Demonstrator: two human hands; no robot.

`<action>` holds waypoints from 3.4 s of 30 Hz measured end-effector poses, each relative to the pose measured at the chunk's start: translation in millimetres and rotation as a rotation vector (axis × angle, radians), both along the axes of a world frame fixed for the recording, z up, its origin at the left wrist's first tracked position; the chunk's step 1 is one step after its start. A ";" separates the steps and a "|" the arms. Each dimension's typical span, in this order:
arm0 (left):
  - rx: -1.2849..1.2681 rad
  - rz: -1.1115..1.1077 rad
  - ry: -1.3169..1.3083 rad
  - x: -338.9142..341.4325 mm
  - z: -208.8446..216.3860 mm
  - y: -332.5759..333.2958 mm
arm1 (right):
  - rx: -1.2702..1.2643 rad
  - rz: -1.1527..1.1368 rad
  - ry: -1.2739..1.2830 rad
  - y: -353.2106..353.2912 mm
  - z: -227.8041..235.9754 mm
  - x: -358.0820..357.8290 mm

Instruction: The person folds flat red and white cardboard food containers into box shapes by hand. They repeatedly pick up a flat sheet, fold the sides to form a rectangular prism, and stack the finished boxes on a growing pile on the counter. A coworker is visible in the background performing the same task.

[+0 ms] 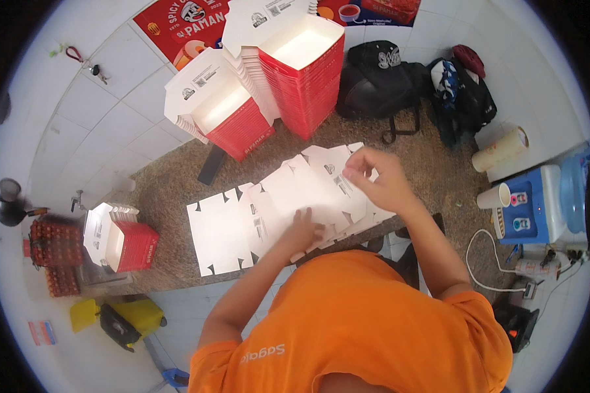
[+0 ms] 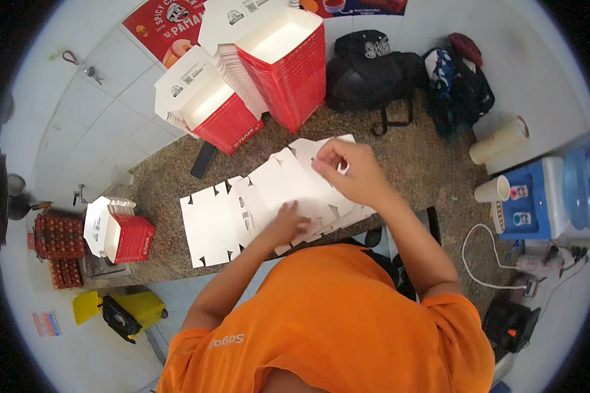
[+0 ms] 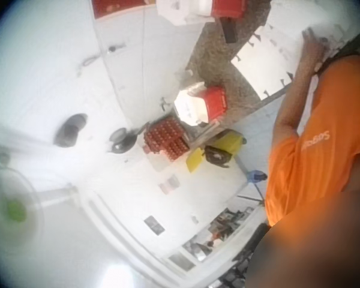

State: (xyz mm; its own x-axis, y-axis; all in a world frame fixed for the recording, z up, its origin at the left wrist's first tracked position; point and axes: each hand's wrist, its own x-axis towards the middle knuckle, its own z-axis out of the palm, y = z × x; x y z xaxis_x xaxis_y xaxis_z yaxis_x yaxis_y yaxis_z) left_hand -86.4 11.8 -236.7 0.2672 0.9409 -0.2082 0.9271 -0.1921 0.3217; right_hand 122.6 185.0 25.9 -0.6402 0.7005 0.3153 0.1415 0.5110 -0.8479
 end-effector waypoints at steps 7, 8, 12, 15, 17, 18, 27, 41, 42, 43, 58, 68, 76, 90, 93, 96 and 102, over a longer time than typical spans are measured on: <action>0.069 0.616 -0.882 -31.0 92.2 45.1 | 0.371 -0.124 0.077 -94.1 -67.9 1.1; 0.068 0.800 -1.182 -24.9 104.8 46.6 | 0.406 -0.071 0.087 -102.9 -68.9 -5.3; 0.110 0.883 -1.736 11.9 211.7 30.6 | 0.556 0.049 0.079 -111.3 -72.4 -30.0; 0.122 0.883 -1.948 37.0 224.8 10.7 | 0.536 -0.109 0.132 -102.7 -60.2 -43.5; 0.109 0.759 -2.000 36.7 226.0 1.2 | 0.498 -0.107 0.180 -95.2 -45.6 -45.9; 0.088 0.804 -2.012 31.9 225.0 0.9 | 0.477 -0.106 0.204 -94.6 -42.8 -47.1; -0.012 0.699 -2.250 53.8 228.1 -13.2 | 0.541 -0.239 0.013 -106.9 -51.7 -36.1; -0.005 0.714 -1.172 33.5 244.1 -53.2 | -0.333 0.344 -0.173 -80.9 -23.8 8.1; 0.042 0.714 -1.181 35.7 242.3 -52.8 | -0.332 0.262 -0.199 -81.4 -24.8 6.0; 0.088 0.714 -1.189 38.0 241.3 -52.4 | -0.330 0.180 -0.224 -81.3 -26.7 4.3; 0.368 0.588 -0.942 31.3 245.3 -43.1 | -0.158 0.430 -0.109 -65.8 -20.7 7.0; 0.493 1.038 -1.145 -10.3 153.7 -47.0 | -0.834 -0.083 0.385 -35.0 -49.5 16.2; 0.332 1.088 -1.487 23.0 227.2 -21.9 | 0.190 0.115 0.334 -83.2 -48.4 -26.3; 0.571 0.977 -1.876 32.4 235.9 -9.1 | 0.315 0.291 0.257 -65.7 -13.5 -49.7; 0.617 1.179 -1.959 68.3 256.5 12.5 | 0.269 0.136 0.251 -59.3 -24.9 -54.7; 0.293 0.850 -1.278 25.0 213.1 -5.1 | 0.302 0.084 0.130 -56.1 -4.8 -46.5; 0.116 0.526 -0.837 1.3 230.4 -24.2 | -0.043 0.235 0.227 -20.6 -33.1 -27.8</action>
State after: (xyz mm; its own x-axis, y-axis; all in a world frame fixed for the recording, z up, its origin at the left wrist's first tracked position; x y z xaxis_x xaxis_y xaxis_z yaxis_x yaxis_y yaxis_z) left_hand -85.2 -12.4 -6.4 -0.1708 0.9844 -0.0426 0.3858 0.1066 0.9164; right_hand 94.8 164.4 -7.2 -0.7027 0.5581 0.4413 -0.1706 0.4699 -0.8660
